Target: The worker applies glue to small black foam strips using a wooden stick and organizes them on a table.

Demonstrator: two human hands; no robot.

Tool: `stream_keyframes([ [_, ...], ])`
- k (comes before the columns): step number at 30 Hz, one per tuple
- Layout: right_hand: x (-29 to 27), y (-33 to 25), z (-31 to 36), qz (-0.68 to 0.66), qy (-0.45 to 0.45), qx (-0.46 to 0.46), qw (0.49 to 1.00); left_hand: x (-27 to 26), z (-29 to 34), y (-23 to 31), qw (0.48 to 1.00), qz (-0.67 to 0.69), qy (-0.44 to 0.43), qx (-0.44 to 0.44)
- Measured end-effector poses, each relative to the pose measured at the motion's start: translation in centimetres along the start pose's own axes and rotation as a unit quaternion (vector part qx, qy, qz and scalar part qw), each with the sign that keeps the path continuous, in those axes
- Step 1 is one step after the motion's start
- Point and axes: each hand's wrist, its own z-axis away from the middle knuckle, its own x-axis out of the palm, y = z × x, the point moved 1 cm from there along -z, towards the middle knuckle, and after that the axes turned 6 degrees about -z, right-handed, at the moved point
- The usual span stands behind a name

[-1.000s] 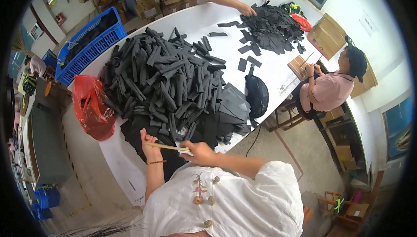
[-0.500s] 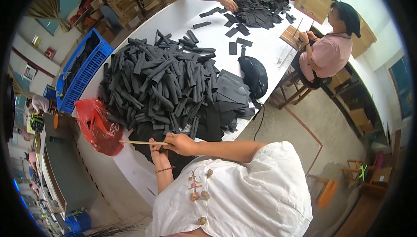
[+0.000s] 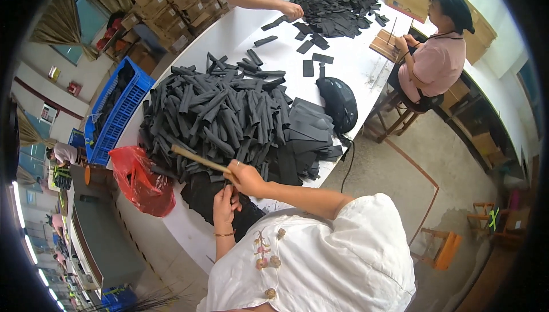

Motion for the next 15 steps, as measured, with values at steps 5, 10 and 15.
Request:
stream_keyframes([
  [5,-1.7,0.1,-5.2,-0.065,0.19,-0.003,0.98,2.3,1.6,-2.1,0.995,-0.099,0.012,0.03],
  [10,-5.9,-1.7,-10.9,-0.095,0.163,0.05,0.981,1.1,4.7,-4.0,0.992,-0.111,0.053,0.012],
  [15,-5.1,-3.1,-8.7,-0.11,-0.061,0.066,0.99,0.5,2.2,4.8,0.926,-0.081,0.282,0.238],
])
